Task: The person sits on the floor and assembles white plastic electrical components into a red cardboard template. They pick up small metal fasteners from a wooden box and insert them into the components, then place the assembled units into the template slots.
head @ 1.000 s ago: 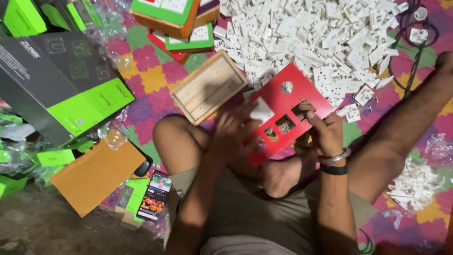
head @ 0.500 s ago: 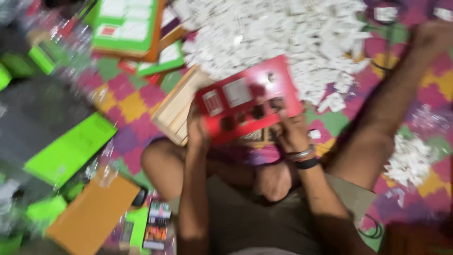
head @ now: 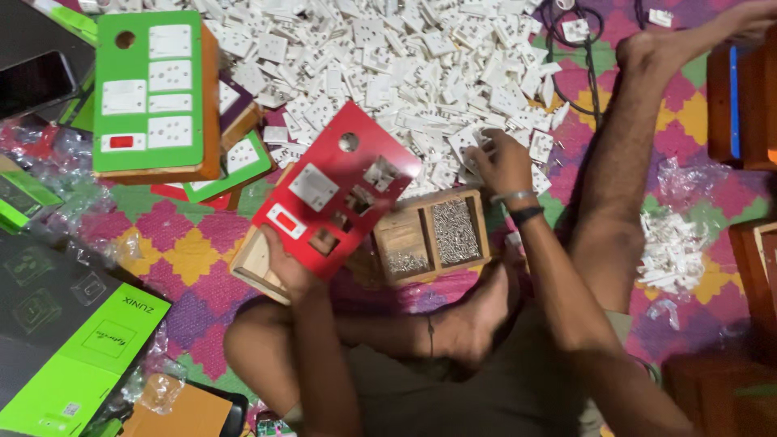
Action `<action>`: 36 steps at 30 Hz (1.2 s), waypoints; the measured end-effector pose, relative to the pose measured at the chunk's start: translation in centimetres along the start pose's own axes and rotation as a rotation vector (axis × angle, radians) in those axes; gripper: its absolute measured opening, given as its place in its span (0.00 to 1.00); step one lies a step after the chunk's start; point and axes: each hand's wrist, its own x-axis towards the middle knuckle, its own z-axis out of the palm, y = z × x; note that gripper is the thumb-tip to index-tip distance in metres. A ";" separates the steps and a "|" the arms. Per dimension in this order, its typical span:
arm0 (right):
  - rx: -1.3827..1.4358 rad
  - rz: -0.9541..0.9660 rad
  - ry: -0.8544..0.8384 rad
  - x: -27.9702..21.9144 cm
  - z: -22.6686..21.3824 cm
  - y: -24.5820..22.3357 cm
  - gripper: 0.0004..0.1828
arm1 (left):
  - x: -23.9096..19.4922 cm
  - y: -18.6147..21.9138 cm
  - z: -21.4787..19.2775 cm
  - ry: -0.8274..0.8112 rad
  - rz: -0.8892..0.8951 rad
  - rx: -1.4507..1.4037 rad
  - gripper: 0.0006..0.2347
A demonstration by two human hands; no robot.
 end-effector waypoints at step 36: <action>-0.212 -0.234 -0.197 -12.9 -1.5 -7.9 0.12 | -0.8 -4.5 1.5 0.141 0.052 -0.031 0.23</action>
